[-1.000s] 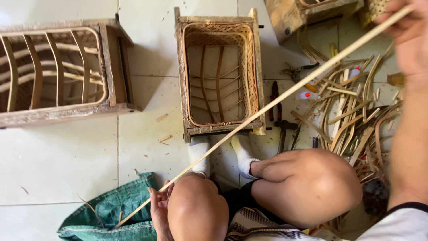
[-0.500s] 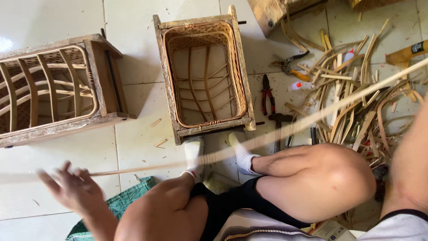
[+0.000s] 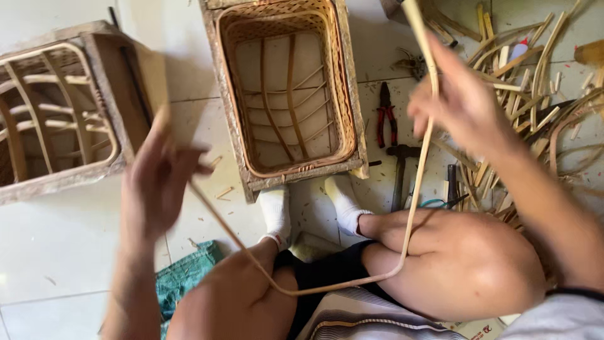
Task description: The person assembles a rectangular woven basket by inserting curved bamboo strips into a wooden mold, applying glue to the joints, and tapping them into place with a hammer. They also use pliers to adjust the strips and a knife to trim excess material.
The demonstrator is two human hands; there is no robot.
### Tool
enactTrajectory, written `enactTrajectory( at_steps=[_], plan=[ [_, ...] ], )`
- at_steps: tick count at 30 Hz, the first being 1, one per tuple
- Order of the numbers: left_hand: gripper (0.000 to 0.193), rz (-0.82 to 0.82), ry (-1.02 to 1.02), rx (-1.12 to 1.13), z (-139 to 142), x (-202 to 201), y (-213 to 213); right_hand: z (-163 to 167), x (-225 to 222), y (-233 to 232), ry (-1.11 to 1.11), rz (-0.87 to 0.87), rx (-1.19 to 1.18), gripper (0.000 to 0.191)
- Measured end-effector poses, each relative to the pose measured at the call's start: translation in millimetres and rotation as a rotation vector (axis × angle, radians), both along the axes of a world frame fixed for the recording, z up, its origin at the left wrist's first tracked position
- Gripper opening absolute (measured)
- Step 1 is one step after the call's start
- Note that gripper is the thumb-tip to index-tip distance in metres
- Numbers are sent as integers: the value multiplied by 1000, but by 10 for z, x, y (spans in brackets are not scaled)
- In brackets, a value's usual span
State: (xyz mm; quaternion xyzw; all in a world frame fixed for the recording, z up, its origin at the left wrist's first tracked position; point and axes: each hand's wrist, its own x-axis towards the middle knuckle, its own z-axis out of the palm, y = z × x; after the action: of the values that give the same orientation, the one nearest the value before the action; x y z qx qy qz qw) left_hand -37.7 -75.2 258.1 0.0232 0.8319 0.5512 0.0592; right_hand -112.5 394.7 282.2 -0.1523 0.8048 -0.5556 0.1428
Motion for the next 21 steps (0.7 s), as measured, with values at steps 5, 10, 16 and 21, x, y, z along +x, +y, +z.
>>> enactTrajectory(
  at_steps=[5, 10, 16, 21],
  plan=[
    [58, 253, -262, 275, -636, 517, 396, -320, 711, 174, -221, -167, 45, 61],
    [71, 147, 286, 25, -1128, -328, 421, -915, 90, 114, 63, -465, 59, 56],
    [92, -25, 263, -537, -1526, -1643, 615, -1678, -888, -366, 403, -343, 110, 70],
    [91, -113, 147, -691, -1818, -1583, 732, -2144, -998, -803, 562, -377, 141, 73]
  ],
)
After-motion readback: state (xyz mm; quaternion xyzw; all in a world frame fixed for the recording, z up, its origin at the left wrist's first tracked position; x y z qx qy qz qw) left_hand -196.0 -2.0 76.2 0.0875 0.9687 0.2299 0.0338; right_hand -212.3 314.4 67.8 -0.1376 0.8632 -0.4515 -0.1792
